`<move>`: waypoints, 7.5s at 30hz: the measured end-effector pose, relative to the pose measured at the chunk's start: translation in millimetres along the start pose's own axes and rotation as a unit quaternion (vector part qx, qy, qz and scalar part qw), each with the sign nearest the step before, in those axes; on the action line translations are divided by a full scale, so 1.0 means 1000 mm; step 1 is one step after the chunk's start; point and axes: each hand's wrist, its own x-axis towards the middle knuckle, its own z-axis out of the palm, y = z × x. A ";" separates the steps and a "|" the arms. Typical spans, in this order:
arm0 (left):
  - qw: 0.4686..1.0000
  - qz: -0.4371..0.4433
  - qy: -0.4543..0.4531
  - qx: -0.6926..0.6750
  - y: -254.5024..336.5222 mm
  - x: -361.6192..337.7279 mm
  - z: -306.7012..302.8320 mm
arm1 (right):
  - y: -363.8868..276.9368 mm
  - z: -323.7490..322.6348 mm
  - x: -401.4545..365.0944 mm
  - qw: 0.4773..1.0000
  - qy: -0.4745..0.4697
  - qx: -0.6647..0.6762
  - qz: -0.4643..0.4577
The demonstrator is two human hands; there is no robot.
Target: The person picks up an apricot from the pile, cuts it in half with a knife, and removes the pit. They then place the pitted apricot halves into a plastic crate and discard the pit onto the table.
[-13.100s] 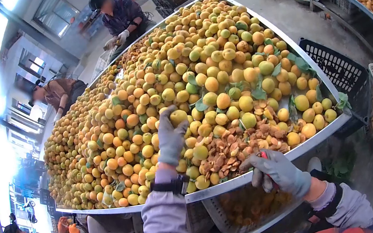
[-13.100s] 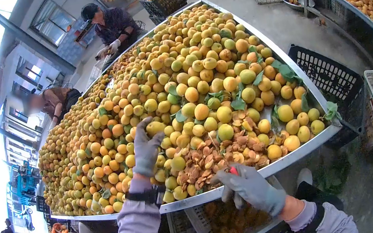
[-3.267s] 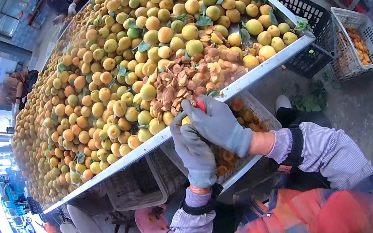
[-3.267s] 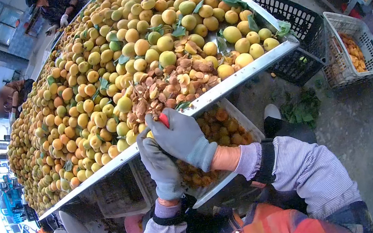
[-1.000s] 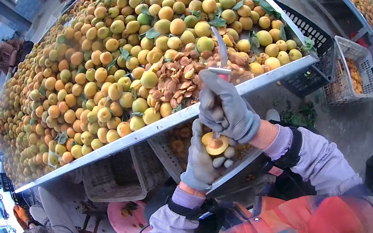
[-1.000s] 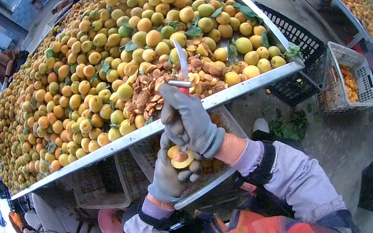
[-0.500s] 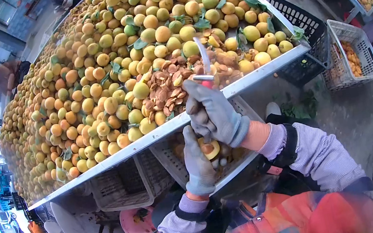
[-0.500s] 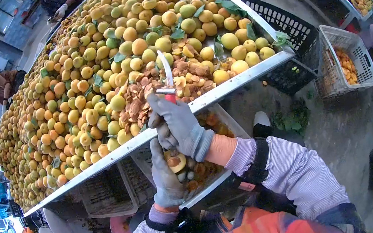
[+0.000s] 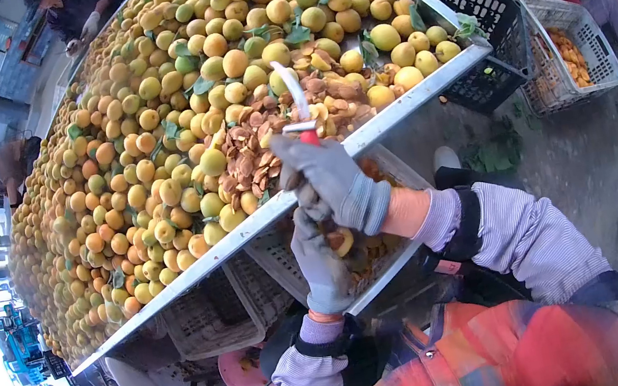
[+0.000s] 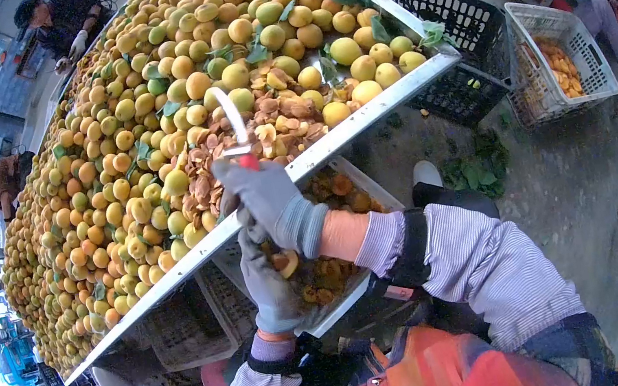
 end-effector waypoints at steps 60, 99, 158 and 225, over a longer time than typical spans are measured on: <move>0.994 -0.002 0.076 -0.084 0.010 0.040 -0.037 | 0.019 -0.014 -0.020 0.724 -0.191 -0.597 -0.289; 0.772 0.057 0.068 0.629 0.075 0.173 -0.167 | -0.037 -0.009 0.006 0.984 -0.129 -0.122 -0.018; 0.890 0.172 0.024 0.421 0.088 0.084 -0.016 | -0.021 -0.030 0.006 0.975 -0.161 -0.152 -0.003; 0.937 0.025 -0.086 -0.339 0.078 0.059 -0.066 | -0.040 -0.012 -0.017 0.906 -0.254 -0.339 0.023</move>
